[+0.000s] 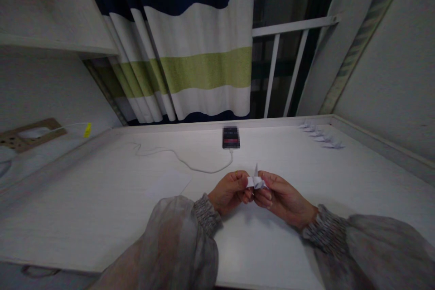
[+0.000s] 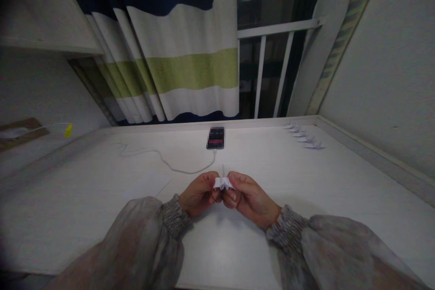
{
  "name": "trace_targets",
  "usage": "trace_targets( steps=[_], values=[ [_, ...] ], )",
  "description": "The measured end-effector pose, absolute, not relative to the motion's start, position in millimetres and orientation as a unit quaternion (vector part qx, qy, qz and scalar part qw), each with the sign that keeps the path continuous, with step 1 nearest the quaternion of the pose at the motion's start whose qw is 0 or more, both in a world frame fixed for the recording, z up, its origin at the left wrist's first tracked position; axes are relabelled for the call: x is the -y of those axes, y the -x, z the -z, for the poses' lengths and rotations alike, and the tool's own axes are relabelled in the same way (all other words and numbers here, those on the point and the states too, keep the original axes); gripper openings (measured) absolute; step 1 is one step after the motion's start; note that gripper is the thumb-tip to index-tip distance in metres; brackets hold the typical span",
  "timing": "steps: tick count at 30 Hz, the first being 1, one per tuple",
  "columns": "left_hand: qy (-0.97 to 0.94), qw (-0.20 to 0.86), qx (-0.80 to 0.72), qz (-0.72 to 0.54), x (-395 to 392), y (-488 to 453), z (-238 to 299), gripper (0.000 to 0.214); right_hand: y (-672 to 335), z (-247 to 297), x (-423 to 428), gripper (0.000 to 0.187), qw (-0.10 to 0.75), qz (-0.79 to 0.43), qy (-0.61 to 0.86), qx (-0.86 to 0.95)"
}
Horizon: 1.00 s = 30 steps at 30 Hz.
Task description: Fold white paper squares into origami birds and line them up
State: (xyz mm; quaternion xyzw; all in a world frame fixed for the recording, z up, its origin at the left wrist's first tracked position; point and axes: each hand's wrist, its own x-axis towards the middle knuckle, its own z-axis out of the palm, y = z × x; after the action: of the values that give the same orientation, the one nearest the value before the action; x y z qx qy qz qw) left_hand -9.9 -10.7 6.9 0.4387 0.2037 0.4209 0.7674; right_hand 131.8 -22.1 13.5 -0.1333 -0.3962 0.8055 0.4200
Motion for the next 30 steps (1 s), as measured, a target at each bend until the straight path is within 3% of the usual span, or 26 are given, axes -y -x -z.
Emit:
trace_targets(
  steps=[30],
  values=[
    [-0.441,0.768,-0.188,-0.424,13.4,8.6,-10.1,0.045,-129.9,-17.5,22.0,0.023,0.428,-0.811,0.142,0.372]
  ],
)
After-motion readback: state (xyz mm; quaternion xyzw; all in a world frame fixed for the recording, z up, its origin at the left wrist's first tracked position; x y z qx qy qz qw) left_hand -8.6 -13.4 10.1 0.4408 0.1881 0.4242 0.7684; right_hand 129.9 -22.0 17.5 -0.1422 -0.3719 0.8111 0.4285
